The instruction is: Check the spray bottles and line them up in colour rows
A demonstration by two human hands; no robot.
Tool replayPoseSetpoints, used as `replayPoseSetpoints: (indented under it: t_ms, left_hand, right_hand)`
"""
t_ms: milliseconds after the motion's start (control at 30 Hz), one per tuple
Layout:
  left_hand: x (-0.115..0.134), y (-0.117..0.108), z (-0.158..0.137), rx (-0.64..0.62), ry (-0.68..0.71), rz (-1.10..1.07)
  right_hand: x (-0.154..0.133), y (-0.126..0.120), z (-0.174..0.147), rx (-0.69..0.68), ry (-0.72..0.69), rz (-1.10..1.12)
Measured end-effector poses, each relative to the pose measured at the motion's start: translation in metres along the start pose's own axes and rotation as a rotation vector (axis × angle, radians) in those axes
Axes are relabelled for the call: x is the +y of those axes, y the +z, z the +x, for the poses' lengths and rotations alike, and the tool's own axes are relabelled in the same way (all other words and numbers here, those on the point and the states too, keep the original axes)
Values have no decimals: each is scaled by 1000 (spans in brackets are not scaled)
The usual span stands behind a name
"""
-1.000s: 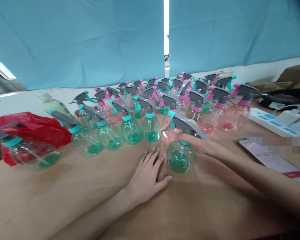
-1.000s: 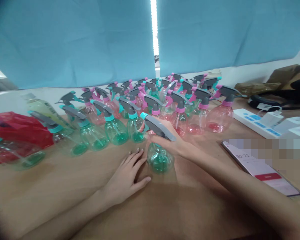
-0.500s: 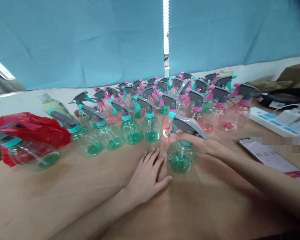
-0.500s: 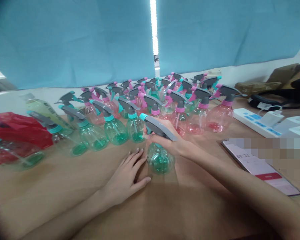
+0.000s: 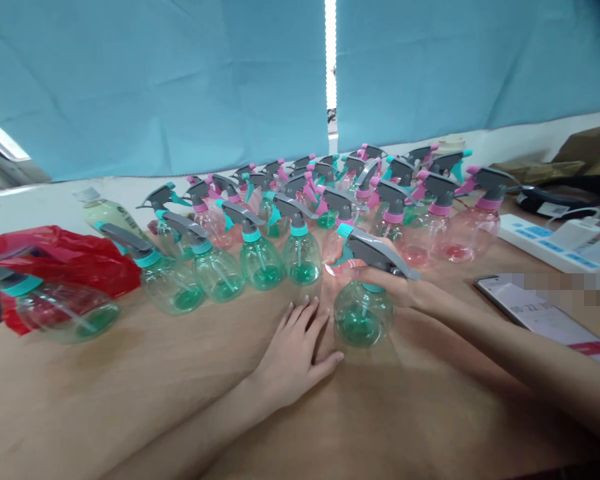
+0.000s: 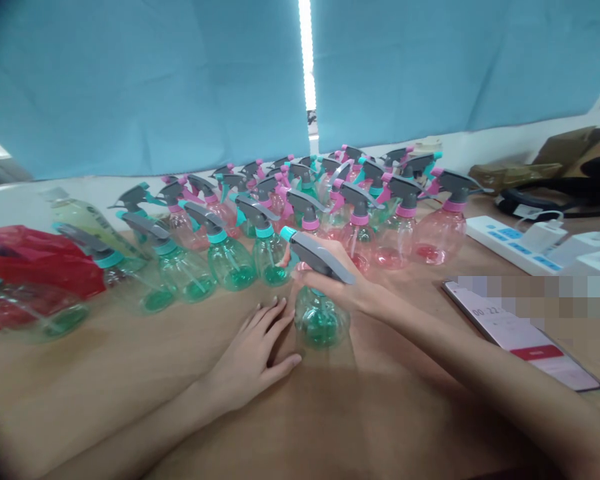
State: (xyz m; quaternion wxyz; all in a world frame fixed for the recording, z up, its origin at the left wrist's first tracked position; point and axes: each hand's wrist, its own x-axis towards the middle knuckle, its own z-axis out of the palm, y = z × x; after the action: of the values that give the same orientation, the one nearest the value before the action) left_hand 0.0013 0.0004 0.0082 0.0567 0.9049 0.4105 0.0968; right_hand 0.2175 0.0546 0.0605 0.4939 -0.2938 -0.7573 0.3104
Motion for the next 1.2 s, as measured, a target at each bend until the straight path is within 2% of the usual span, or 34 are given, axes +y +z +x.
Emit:
replayPoseSetpoints:
  t_ms: [200,367,867,1033,1200]
  left_hand:
    - [-1,1,0,7,0,-9]
    - [-1,1,0,8,-2,-8]
    - [-2,2,0,23,-19,-50]
    - [-2,3,-4,114,-60,-224]
    - [1,2,-13,232,-93,-372]
  right_hand:
    - [-4,-1,3,-55,-92,62]
    - [-6,2,1,-24,-59,120]
    - [-10,4,0,21,5,113]
    - [-6,14,1,75,-34,104]
    - [-8,39,5,125,-53,39]
